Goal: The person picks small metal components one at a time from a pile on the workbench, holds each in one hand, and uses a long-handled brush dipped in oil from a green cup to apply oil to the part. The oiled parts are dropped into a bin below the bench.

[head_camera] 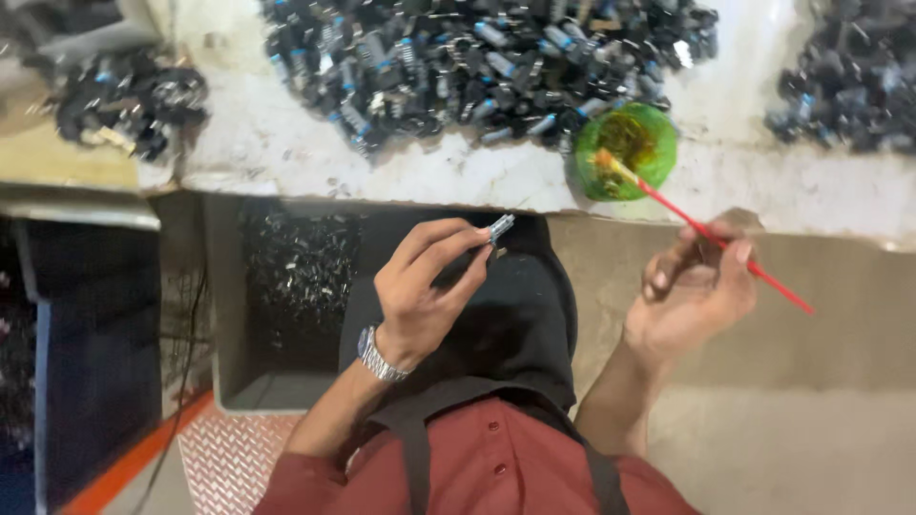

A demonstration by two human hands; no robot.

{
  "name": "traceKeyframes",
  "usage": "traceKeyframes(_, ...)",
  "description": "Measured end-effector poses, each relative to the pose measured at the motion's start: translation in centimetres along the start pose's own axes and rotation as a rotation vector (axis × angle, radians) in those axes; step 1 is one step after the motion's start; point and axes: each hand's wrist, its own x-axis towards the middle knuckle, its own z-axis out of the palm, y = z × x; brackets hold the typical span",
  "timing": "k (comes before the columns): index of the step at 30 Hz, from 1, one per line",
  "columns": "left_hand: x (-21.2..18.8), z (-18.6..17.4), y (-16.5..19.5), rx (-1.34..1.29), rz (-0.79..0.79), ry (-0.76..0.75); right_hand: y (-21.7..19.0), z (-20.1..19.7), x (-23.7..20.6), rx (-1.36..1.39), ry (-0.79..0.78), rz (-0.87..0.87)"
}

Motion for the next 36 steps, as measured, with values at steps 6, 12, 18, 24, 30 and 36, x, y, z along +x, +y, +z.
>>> traceKeyframes(6, 0.1, -0.3, -0.2, 0.015, -0.035, 0.0, 1.6, -0.9, -2.4, 0.125, -0.058, 0.295)
traceKeyframes(12, 0.2, -0.3, -0.1, 0.006, -0.019, 0.011, 2.7, -0.8, -3.6, 0.055, -0.115, 0.31)
traceKeyframes(18, -0.1, -0.8, -0.2, 0.028, -0.015, 0.033, 2.0, -1.3, -2.8, -0.076, -0.034, 0.057)
traceKeyframes(24, -2.0, -4.4, -2.0, 0.257, -0.159, 0.18, 0.7, -0.7, 0.0, -0.353, -0.036, -0.188)
traceKeyframes(30, -1.9, -6.0, -2.6, 0.495, -0.052, 0.189, 1.5, 1.5, 0.0, -0.389, -0.128, -0.087)
traceKeyframes(36, 4.3, -5.7, -6.5, 0.934, 0.037, 0.04, 2.3, 2.3, -2.8, -0.683, -0.361, 0.03)
